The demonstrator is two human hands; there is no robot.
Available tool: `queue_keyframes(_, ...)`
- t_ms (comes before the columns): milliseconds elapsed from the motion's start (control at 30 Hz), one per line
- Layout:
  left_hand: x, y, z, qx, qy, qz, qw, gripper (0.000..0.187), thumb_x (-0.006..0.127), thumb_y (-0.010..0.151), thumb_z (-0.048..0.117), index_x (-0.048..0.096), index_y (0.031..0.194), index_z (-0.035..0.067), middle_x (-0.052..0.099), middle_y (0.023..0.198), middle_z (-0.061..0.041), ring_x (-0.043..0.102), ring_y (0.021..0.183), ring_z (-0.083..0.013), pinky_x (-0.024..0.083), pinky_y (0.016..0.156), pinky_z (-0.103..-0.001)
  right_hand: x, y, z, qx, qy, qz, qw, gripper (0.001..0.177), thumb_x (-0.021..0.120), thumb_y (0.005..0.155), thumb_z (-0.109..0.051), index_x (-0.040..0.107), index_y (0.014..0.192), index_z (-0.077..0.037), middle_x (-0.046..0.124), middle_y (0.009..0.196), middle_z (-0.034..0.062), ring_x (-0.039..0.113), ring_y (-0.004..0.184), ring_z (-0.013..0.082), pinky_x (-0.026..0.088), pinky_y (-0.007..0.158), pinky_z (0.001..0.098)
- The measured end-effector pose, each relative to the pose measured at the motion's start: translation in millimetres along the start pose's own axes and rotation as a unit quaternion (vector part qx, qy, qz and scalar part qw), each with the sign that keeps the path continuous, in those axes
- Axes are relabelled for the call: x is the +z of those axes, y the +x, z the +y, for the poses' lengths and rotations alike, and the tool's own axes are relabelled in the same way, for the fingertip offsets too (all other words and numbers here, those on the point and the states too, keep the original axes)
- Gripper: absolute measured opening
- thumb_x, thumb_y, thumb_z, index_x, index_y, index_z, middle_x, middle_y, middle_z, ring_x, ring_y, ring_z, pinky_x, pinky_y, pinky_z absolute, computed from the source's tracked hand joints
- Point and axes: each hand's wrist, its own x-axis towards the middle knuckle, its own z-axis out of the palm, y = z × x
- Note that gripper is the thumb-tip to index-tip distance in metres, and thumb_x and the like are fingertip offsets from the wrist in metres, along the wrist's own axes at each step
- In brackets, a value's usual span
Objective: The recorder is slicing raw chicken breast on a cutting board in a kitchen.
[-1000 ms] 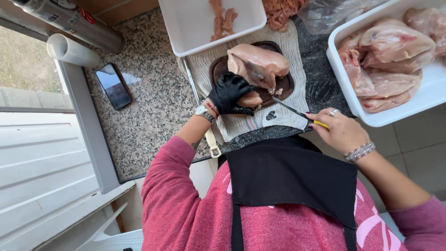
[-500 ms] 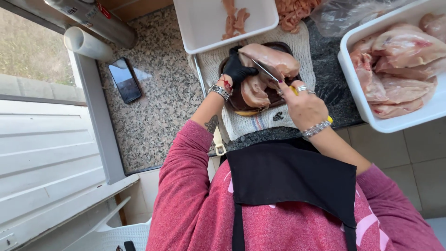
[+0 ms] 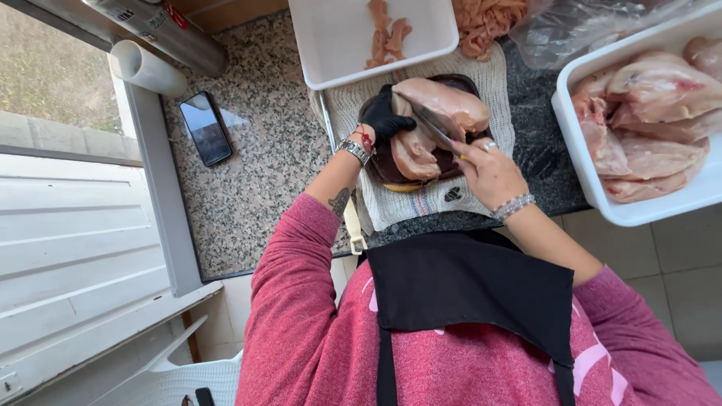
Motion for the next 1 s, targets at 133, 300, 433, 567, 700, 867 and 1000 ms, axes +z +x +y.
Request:
queue_keyframes(133, 4.7, 3.8, -13.3, 0.004, 0.035, -0.009, 0.999, 0.12, 0.099, 0.059, 0.06, 0.036, 0.154, 0.022, 0.058, 0.146, -0.018, 0.053, 0.141, -0.0333, 0.041, 0.121, -0.045, 2.4, -17.2, 6.0, -0.005, -0.012, 0.007, 1.0, 0.03, 0.062, 0.103, -0.032, 0.07, 0.132, -0.03, 0.064, 0.108, 0.0023, 0.073, 0.082, 0.0347, 0.062, 0.069, 0.0482)
queue_keyframes(300, 2.0, 15.0, -19.7, 0.01, 0.076, -0.016, 0.997, 0.117, 0.098, 0.058, 0.062, 0.038, 0.152, 0.025, 0.06, 0.145, -0.013, 0.054, 0.14, -0.0284, 0.041, 0.12, -0.042, -0.2, -39.1, 22.5, -0.016, -0.037, -0.011, 0.999, 0.029, 0.062, 0.103, -0.034, 0.071, 0.131, -0.035, 0.065, 0.11, -0.0007, 0.074, 0.086, 0.0292, 0.062, 0.068, 0.0424)
queue_keyframes(433, -8.7, 0.0, -4.3, 0.026, 0.054, -0.05, 0.997, 0.118, 0.099, 0.06, 0.055, 0.038, 0.154, 0.019, 0.056, 0.149, -0.018, 0.05, 0.143, -0.0336, 0.037, 0.123, -0.044, -41.2, -63.5, 15.7, -0.013, -0.066, -0.024, 0.997, 0.028, 0.065, 0.098, -0.034, 0.073, 0.125, -0.031, 0.068, 0.107, 0.0033, 0.074, 0.084, 0.0352, 0.063, 0.069, 0.0473)
queue_keyframes(567, -18.7, -34.6, 43.1, 0.03, -0.065, -0.052, 0.996, 0.101, 0.095, 0.065, 0.054, 0.052, 0.143, 0.008, 0.059, 0.145, -0.023, 0.051, 0.141, -0.0386, 0.038, 0.121, -0.045, -49.2, -68.0, 13.4, -0.071, -0.17, 0.087, 0.979, 0.025, 0.067, 0.096, -0.037, 0.071, 0.121, -0.039, 0.065, 0.112, -0.0057, 0.074, 0.08, 0.0251, 0.062, 0.064, 0.0372)
queue_keyframes(700, 2.8, 27.5, -21.0, 0.057, 0.051, -0.029, 0.997, 0.096, 0.098, 0.058, 0.062, 0.059, 0.137, 0.024, 0.06, 0.145, -0.007, 0.053, 0.139, -0.024, 0.043, 0.12, -0.036, -13.2, -28.0, 1.8, -0.095, -0.2, 0.139, 0.965, 0.024, 0.059, 0.104, -0.037, 0.07, 0.125, -0.04, 0.061, 0.112, -0.0092, 0.071, 0.063, 0.0211, 0.062, 0.057, 0.0344)
queue_keyframes(867, 3.5, 36.3, -33.7, 0.072, 0.018, -0.039, 0.996, 0.087, 0.1, 0.055, 0.05, 0.064, 0.13, 0.024, 0.066, 0.134, -0.004, 0.058, 0.13, -0.0223, 0.046, 0.114, -0.035, 30.0, 4.2, 4.1, -0.083, -0.182, 0.133, 0.971, 0.026, 0.053, 0.107, -0.042, 0.062, 0.13, -0.039, 0.056, 0.112, -0.0051, 0.07, 0.055, 0.0299, 0.061, 0.052, 0.0435)
queue_keyframes(1000, 8.7, 49.3, -46.9, 0.081, -0.005, -0.054, 0.995, 0.082, 0.101, 0.054, 0.043, 0.067, 0.125, 0.024, 0.069, 0.128, -0.002, 0.062, 0.125, -0.0213, 0.048, 0.11, -0.035, 21.2, -1.1, -4.2, -0.088, -0.111, 0.126, 0.982, 0.027, 0.055, 0.106, -0.04, 0.065, 0.131, -0.035, 0.055, 0.109, -0.0049, 0.072, 0.064, 0.0287, 0.062, 0.055, 0.0411)
